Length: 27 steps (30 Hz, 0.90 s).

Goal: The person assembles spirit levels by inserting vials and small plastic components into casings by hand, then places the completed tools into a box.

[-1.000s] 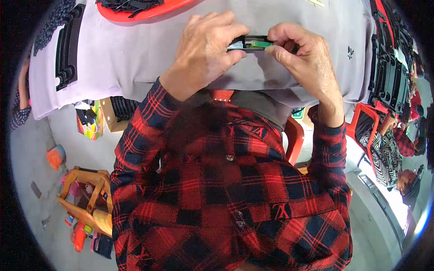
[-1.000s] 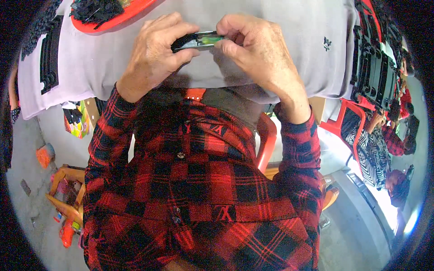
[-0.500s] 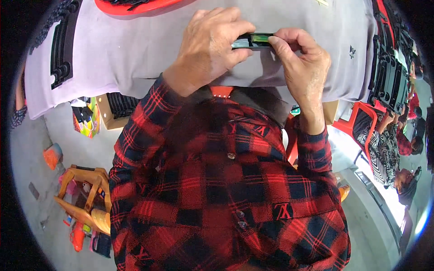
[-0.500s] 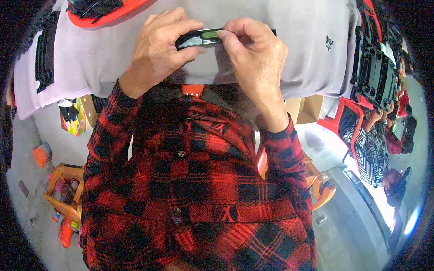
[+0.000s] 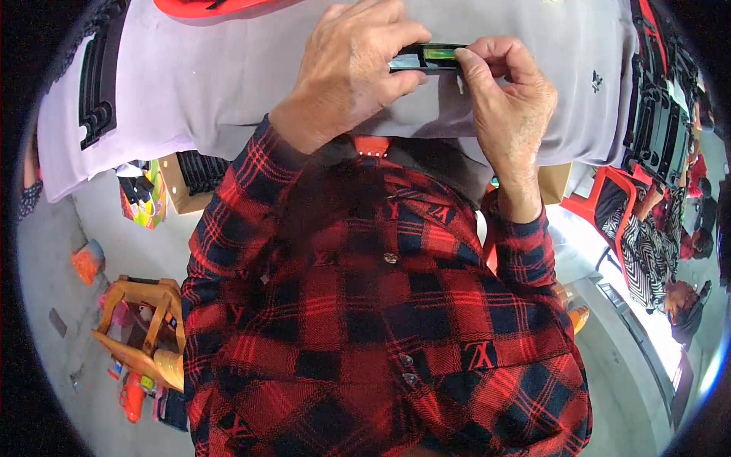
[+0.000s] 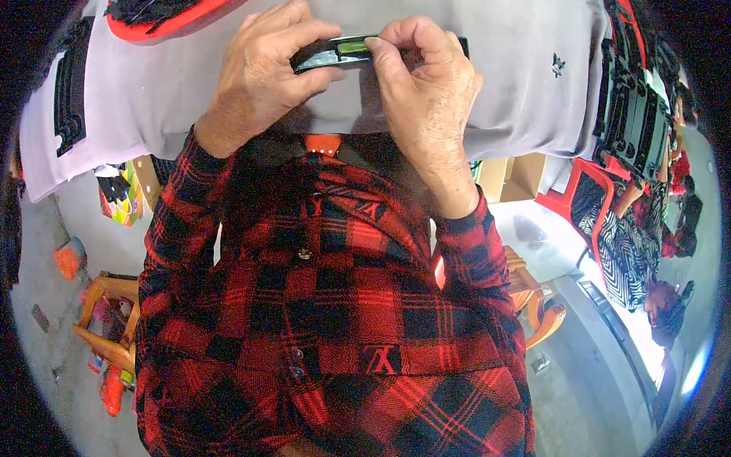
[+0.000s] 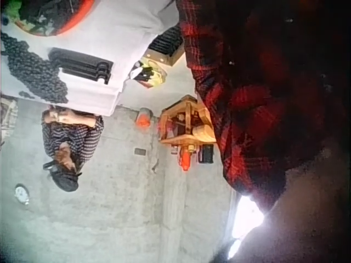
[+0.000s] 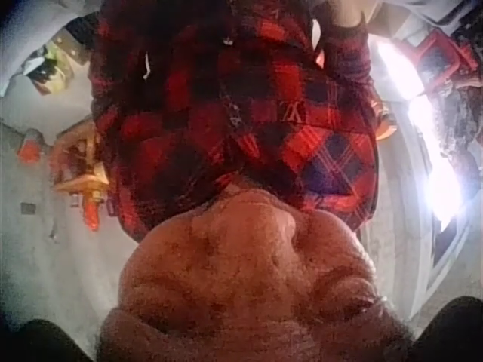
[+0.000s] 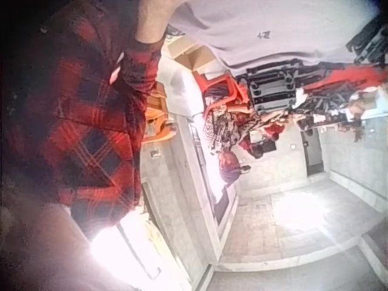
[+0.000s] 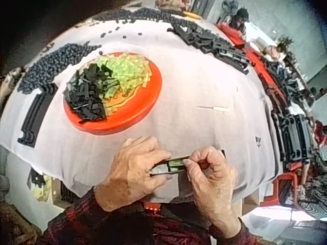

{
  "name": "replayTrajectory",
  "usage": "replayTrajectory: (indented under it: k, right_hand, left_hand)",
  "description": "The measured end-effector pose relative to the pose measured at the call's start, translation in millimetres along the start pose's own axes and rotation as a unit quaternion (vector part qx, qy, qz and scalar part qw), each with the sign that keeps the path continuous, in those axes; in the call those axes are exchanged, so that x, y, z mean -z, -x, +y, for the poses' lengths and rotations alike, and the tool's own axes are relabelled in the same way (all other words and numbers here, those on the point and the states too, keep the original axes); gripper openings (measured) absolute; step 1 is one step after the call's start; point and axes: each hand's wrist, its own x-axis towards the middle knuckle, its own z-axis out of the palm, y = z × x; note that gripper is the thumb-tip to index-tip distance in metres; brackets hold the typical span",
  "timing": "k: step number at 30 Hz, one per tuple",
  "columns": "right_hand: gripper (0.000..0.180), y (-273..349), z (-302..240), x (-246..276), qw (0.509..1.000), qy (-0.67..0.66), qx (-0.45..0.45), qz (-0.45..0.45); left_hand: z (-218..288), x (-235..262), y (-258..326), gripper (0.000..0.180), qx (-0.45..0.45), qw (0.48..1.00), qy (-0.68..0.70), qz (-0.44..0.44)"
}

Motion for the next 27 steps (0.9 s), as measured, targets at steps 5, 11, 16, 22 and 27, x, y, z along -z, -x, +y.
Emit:
replayTrajectory:
  k: [5,11,16,22,27]
  right_hand:
    - [0.013,5.4,1.3,-7.6,0.997,0.043,0.04,0.042]
    - [0.011,13.3,-5.3,-14.9,0.978,0.133,0.127,0.094]
    - [0.042,21.6,-32.0,-7.0,0.946,0.288,0.15,0.003]
    - [0.055,19.2,-40.1,-4.5,0.924,0.339,0.166,-0.057]
    - [0.053,17.5,-38.0,-4.3,0.937,0.317,0.137,-0.062]
  left_hand:
    - [0.3,0.0,0.7,0.029,0.02,1.0,0.007,-0.005]
    - [-2.0,-7.1,1.0,0.033,-0.051,0.997,-0.029,0.056]
    - [-2.6,-6.1,2.3,0.035,-0.073,0.994,-0.035,0.077]
    - [-0.8,-3.1,0.3,0.032,-0.115,0.987,-0.068,0.088]
    - [0.2,-5.0,-0.7,0.027,-0.12,0.986,-0.075,0.085]
